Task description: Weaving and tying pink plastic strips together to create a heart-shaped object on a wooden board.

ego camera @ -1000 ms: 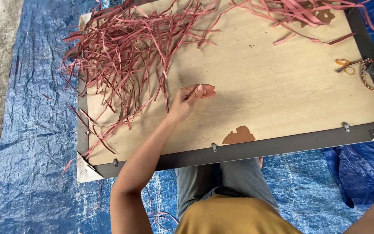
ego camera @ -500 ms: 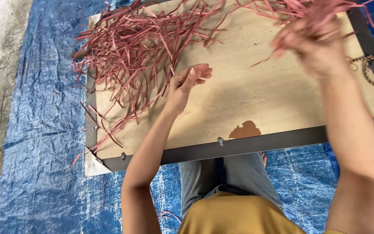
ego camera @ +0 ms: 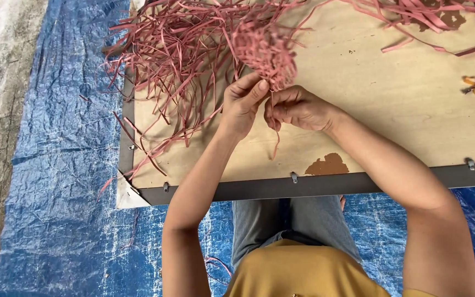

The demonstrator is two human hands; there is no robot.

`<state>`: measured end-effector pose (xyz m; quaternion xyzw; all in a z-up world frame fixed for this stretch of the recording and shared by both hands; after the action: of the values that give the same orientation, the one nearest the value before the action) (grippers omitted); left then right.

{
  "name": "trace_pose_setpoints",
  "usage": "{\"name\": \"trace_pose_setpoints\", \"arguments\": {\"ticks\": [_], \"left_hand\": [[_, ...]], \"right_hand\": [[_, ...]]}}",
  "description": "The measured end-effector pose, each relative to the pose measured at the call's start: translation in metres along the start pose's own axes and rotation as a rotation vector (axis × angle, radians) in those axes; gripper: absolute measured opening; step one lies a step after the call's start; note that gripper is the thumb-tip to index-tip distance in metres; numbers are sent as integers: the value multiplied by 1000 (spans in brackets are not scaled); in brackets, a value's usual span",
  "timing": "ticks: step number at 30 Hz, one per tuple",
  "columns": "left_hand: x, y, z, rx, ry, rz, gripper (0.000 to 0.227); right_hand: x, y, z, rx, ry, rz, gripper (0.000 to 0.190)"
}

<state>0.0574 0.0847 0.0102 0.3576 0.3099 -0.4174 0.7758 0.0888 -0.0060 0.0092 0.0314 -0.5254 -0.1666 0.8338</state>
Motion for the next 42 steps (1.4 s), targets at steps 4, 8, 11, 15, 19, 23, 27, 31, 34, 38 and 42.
{"name": "trace_pose_setpoints", "arguments": {"ticks": [4,8,11,15,19,23,27,31,34,38,42], "left_hand": [[-17,0,4,-84,9,54,4],[-22,-2,8,-250,192,53,9],[-11,-3,0,-321,235,51,12],[-1,-6,-5,-340,284,62,12],[7,-9,-11,-366,324,59,13],[12,-10,-11,-363,314,57,13],[13,-12,-2,-324,275,-12,22],[30,-15,4,-206,201,-126,29],[39,-17,8,-81,95,-252,29],[40,-22,21,6,106,-369,32],[46,-29,29,68,230,-488,34]], "right_hand": [[11,1,2,-176,-18,19,11],[16,-8,-11,-313,-107,23,14],[20,-15,-14,-356,-278,41,13],[17,-17,-21,-412,-426,-2,15],[13,-17,-25,-467,-510,-45,12],[16,-18,-24,-493,-534,-71,10],[31,-20,-20,-508,-571,-130,9],[47,-23,-30,-539,-584,-188,9],[66,-27,-27,-561,-802,-111,4],[74,-29,-39,-614,-755,-163,6],[76,-32,-44,-645,-737,-186,6]]}}
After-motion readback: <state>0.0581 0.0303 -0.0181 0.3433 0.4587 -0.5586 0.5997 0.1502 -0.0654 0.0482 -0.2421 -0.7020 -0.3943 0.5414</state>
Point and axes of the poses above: each hand's wrist, its own y-axis towards the middle knuckle, its own z-axis out of the palm, x = y × z, the point moved 7 cm from there along y, towards the middle knuckle, and after that the axes turned 1 degree about z, right-handed, at the moved point
